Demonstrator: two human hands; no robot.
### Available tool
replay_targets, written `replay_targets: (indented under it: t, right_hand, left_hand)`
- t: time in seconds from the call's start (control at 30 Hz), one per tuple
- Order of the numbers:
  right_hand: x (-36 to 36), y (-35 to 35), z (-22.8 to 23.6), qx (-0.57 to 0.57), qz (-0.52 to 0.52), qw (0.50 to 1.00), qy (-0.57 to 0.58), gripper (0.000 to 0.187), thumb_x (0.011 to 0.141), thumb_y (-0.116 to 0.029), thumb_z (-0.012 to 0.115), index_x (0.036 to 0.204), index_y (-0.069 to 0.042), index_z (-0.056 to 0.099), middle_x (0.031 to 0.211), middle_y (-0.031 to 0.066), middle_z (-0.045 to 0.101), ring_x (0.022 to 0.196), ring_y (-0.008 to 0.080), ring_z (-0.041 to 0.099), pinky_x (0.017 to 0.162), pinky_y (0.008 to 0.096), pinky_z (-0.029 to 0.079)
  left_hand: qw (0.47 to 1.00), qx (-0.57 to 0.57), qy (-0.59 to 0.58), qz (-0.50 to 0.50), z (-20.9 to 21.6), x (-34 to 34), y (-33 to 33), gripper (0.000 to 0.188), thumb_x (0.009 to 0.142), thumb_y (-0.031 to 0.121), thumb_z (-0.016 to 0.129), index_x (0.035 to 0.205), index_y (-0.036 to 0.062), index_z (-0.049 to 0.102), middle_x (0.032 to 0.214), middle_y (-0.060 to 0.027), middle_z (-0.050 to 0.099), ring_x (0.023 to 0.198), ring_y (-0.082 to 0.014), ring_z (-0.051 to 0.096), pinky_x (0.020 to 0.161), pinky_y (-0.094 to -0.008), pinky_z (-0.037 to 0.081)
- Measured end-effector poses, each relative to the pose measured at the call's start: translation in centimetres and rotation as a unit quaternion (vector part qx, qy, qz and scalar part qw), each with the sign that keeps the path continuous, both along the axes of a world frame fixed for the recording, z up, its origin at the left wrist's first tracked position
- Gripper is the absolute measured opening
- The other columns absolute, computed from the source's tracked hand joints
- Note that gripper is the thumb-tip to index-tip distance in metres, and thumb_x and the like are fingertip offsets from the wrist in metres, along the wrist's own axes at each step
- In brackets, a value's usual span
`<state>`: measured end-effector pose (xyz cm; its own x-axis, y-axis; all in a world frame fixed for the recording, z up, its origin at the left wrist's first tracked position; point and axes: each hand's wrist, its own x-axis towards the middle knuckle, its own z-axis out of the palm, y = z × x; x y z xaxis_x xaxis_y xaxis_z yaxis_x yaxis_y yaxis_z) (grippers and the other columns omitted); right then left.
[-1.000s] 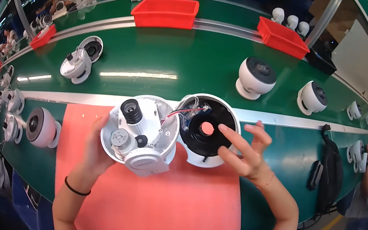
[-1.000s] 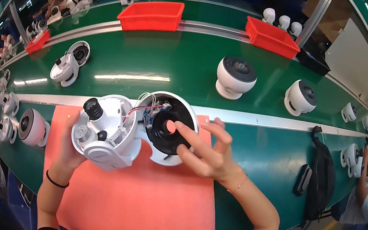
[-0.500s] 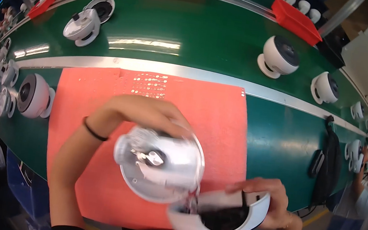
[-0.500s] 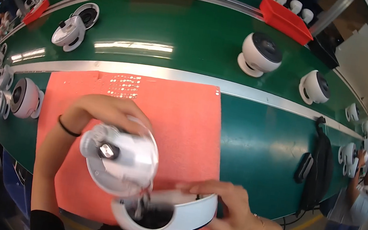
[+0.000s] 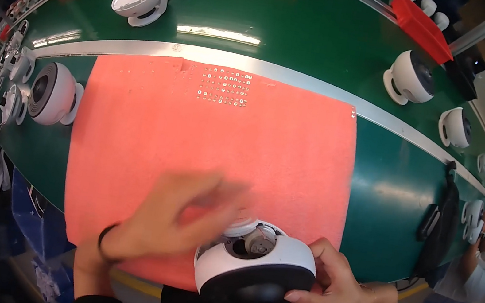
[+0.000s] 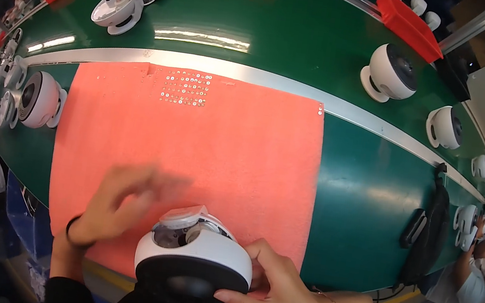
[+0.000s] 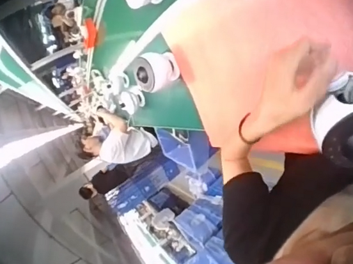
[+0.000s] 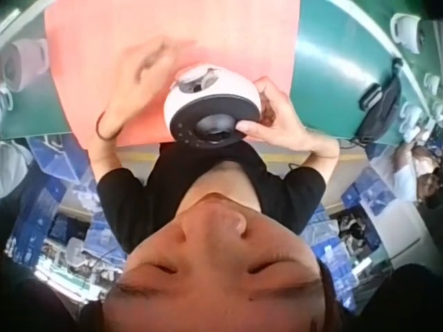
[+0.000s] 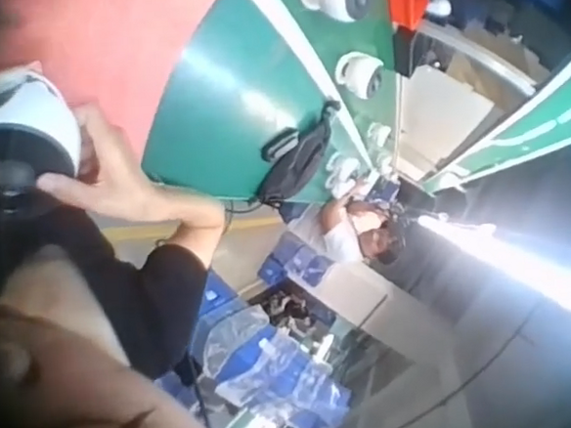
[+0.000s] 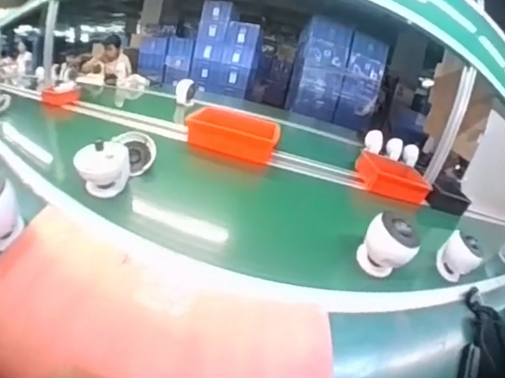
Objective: The recorder is assembling security cameras on a production line.
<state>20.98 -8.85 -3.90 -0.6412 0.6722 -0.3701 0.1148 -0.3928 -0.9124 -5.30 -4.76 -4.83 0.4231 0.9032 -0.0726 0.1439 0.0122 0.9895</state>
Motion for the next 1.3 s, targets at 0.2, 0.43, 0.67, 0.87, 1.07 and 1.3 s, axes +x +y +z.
replay_targets:
  t: [0.2,0.43,0.67,0.87,1.07,1.3]
  right_hand:
    - [-0.6,0.5,0.7,0.156,0.074,0.983,-0.059,0.051,0.062,-0.014,0.083,0.091,-0.002,0.043,0.088,0.0099,0.06,0.073,0.0092,0.058,0.056,0.0207,0.046]
    - [-0.7,3.2,0.3,0.308,0.1,0.941,-0.099,0.033,0.066,-0.023,0.078,0.072,-0.002,0.053,0.065,0.0071,0.055,0.053,0.0197,0.057,0.044,0.0278,0.044]
    - [-1.3,3.7,-0.1,0.468,0.151,0.842,-0.223,0.036,0.074,-0.035,0.066,0.064,-0.005,0.048,0.053,0.0052,0.045,0.041,0.0211,0.047,0.037,0.0308,0.037]
    - [-1.0,3.5,-0.9,0.506,0.149,0.813,-0.246,0.045,0.08,-0.048,0.052,0.065,-0.005,0.049,0.055,0.0072,0.042,0.044,0.0252,0.046,0.04,0.033,0.035]
    - [-0.6,3.5,-0.7,0.514,0.168,0.8,-0.262,0.045,0.078,-0.049,0.054,0.066,-0.006,0.05,0.055,0.0064,0.043,0.044,0.0246,0.046,0.04,0.0326,0.036]
    - [-3.3,1.8,2.2,0.663,0.043,0.724,-0.184,0.054,0.056,-0.05,0.073,0.087,-0.007,0.064,0.081,0.0036,0.056,0.066,0.0202,0.05,0.057,0.033,0.039]
  left_hand:
    - [0.968,0.108,0.228,0.005,2.2,-0.5,-7.8,0.061,0.053,0.036,0.083,0.089,-0.0079,0.06,0.092,-0.0166,0.065,0.072,-0.0215,0.067,0.061,-0.0266,0.053]
    - [0.928,0.084,0.364,0.008,1.7,-0.8,-8.4,0.051,0.057,0.045,0.077,0.075,0.0004,0.063,0.062,-0.0067,0.062,0.049,-0.017,0.061,0.047,-0.0244,0.049]
    - [0.879,0.169,0.446,-0.015,2.1,-0.6,-7.3,0.055,0.058,0.055,0.071,0.051,0.006,0.048,0.04,-0.0027,0.044,0.037,-0.022,0.049,0.038,-0.0299,0.037]
    - [0.88,0.21,0.427,0.007,1.0,-0.7,-7.9,0.057,0.063,0.055,0.07,0.048,0.01,0.038,0.036,-0.002,0.034,0.027,-0.0186,0.035,0.029,-0.0285,0.028]
    - [0.873,0.18,0.453,0.002,1.3,-0.1,-7.9,0.053,0.061,0.053,0.07,0.051,0.0061,0.047,0.04,-0.0023,0.045,0.036,-0.0205,0.049,0.037,-0.029,0.037]
    - [0.87,0.242,0.43,0.028,0.6,-0.5,-8.6,0.055,0.063,0.055,0.069,0.05,0.0099,0.041,0.037,-0.0022,0.037,0.028,-0.0187,0.038,0.029,-0.029,0.028]
